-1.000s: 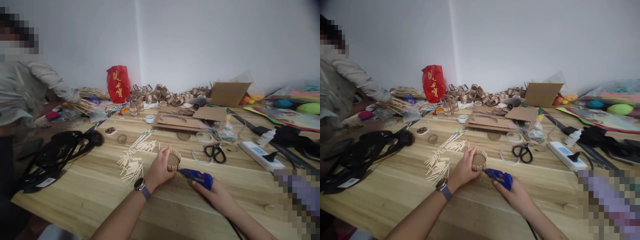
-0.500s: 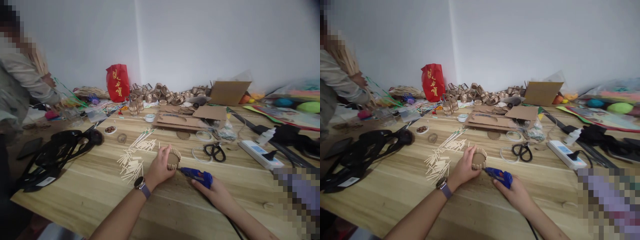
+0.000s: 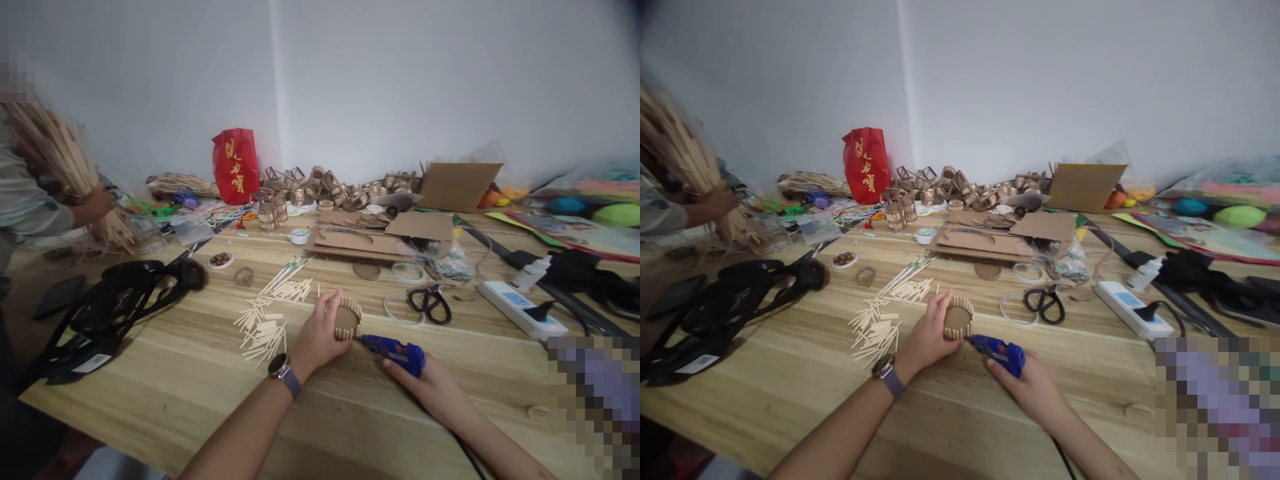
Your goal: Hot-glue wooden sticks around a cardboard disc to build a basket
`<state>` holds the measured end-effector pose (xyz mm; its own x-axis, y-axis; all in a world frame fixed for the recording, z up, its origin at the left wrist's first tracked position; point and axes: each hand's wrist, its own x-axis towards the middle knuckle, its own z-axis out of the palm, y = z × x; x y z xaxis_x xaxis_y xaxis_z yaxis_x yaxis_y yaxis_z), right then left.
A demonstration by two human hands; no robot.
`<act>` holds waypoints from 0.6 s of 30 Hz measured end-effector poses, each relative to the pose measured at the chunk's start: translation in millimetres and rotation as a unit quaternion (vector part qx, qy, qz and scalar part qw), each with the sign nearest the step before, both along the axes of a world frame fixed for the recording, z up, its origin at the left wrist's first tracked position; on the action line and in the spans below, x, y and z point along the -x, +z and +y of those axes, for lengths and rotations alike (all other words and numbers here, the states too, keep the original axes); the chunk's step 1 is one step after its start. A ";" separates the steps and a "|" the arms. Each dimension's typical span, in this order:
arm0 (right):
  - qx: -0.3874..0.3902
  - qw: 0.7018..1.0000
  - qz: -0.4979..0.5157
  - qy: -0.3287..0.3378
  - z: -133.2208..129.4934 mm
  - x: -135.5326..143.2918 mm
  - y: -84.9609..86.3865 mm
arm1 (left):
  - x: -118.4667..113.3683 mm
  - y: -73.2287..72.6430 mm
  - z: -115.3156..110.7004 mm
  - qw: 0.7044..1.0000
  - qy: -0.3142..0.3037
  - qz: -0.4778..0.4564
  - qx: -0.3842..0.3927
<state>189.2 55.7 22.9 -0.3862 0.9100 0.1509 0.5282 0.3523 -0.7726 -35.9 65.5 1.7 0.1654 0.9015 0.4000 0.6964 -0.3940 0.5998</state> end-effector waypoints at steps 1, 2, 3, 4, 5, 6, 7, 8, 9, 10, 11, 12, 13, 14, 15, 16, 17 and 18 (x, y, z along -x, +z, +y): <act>-0.001 1.000 -0.002 0.001 0.2 -0.1 -0.4 | 0.0 0.3 -0.1 1.000 0.000 0.001 0.001; -0.002 1.000 -0.003 0.001 0.4 -0.2 -0.9 | 0.0 0.5 -0.2 1.000 -0.001 0.003 0.001; -0.003 1.000 -0.004 0.003 0.4 -0.4 -1.3 | 0.1 0.5 -0.3 1.000 -0.001 0.003 0.001; -0.004 1.000 -0.005 0.004 0.3 -0.5 -1.6 | 0.1 0.4 -0.3 1.000 -0.001 0.004 0.000; -0.004 1.000 -0.007 0.005 0.1 -0.6 -1.6 | 0.2 0.2 -0.3 1.000 -0.001 0.004 -0.001; -0.003 1.000 -0.009 0.006 -0.2 -0.7 -1.4 | 0.3 -0.1 -0.2 1.000 -0.001 0.003 -0.002; -0.003 1.000 -0.011 0.008 -0.5 -0.8 -1.0 | 0.4 -0.5 -0.1 1.000 0.000 0.002 -0.003; -0.002 1.000 -0.013 0.009 -0.8 -0.7 -0.4 | 0.5 -0.7 0.0 1.000 0.000 0.002 -0.003; -0.001 1.000 -0.014 0.010 -1.0 -0.6 0.3 | 0.5 -0.9 0.1 1.000 0.000 0.002 -0.003; -0.001 1.000 -0.014 0.010 -1.2 -0.4 0.9 | 0.6 -1.0 0.1 1.000 -0.001 0.002 -0.002; -0.002 1.000 -0.013 0.010 -1.2 -0.2 1.5 | 0.6 -1.0 0.1 1.000 -0.001 0.001 -0.002; -0.002 1.000 -0.011 0.008 -1.3 0.1 1.9 | 0.6 -0.9 0.0 1.000 -0.002 0.002 -0.003; -0.001 1.000 -0.010 0.006 -1.2 0.4 2.2 | 0.6 -0.7 -0.1 1.000 -0.002 0.002 -0.004; 0.000 1.000 -0.008 0.003 -1.2 0.7 2.2 | 0.6 -0.4 -0.3 1.000 -0.002 0.003 -0.004; 0.001 1.000 -0.007 0.002 -1.2 0.9 2.1 | 0.6 -0.1 -0.5 1.000 -0.002 0.004 -0.003; 0.000 1.000 -0.005 0.002 -1.3 1.1 2.0 | 0.6 0.3 -0.8 1.000 -0.002 0.005 0.000; -0.001 1.000 -0.004 0.003 -1.4 1.2 1.9 | 0.6 0.6 -1.0 1.000 -0.002 0.006 0.003; -0.003 1.000 -0.002 0.003 -1.5 1.3 1.8 | 0.6 0.9 -1.2 1.000 -0.001 0.007 0.006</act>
